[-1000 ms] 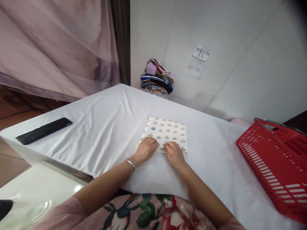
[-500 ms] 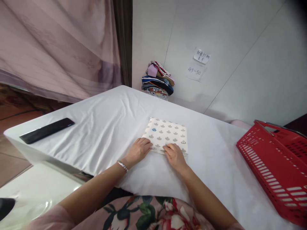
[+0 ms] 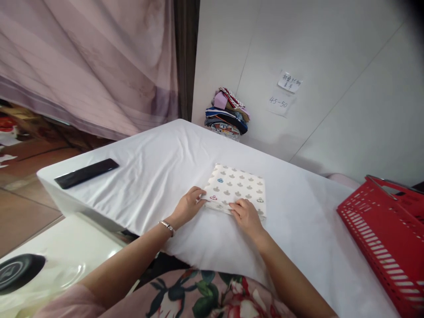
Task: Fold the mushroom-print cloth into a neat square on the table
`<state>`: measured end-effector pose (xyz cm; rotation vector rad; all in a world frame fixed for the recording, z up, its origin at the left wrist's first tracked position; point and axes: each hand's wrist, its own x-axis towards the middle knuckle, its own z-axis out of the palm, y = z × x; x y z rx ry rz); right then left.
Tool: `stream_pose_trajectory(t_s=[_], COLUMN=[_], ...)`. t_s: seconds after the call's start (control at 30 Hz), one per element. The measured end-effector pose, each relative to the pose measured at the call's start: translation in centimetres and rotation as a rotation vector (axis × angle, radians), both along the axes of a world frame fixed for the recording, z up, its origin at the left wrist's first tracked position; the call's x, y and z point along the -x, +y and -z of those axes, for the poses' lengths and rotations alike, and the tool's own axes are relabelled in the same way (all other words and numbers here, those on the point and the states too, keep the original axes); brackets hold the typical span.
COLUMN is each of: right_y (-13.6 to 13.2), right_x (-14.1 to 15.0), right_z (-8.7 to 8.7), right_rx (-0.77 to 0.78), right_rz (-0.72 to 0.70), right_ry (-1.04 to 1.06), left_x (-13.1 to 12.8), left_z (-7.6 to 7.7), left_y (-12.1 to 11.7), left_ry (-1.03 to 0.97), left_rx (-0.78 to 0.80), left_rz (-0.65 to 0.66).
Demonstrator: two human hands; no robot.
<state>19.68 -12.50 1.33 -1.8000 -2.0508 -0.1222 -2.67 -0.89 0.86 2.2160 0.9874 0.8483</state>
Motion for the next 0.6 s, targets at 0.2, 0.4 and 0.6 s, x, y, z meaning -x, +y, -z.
stream_pose_trajectory(t_s=[0.2, 0.4, 0.6], right_y=[0.7, 1.0, 1.2], right_x=[0.6, 1.2, 2.0], right_z=[-0.5, 0.5, 1.0], right_rx=[-0.004, -0.019, -0.075], right_rz=[-0.029, -0.03, -0.002], right_ry=[0.054, 0.015, -0.01], left_x=[-0.8, -0.4, -2.3], left_z=[0.4, 0.8, -1.1], left_y=[0.1, 0.4, -0.3], left_ry=[-0.11, -0.075, -0.121], left_rx=[0.208, 0.179, -0.231], left_rz=[-0.117, -0.135, 0.016])
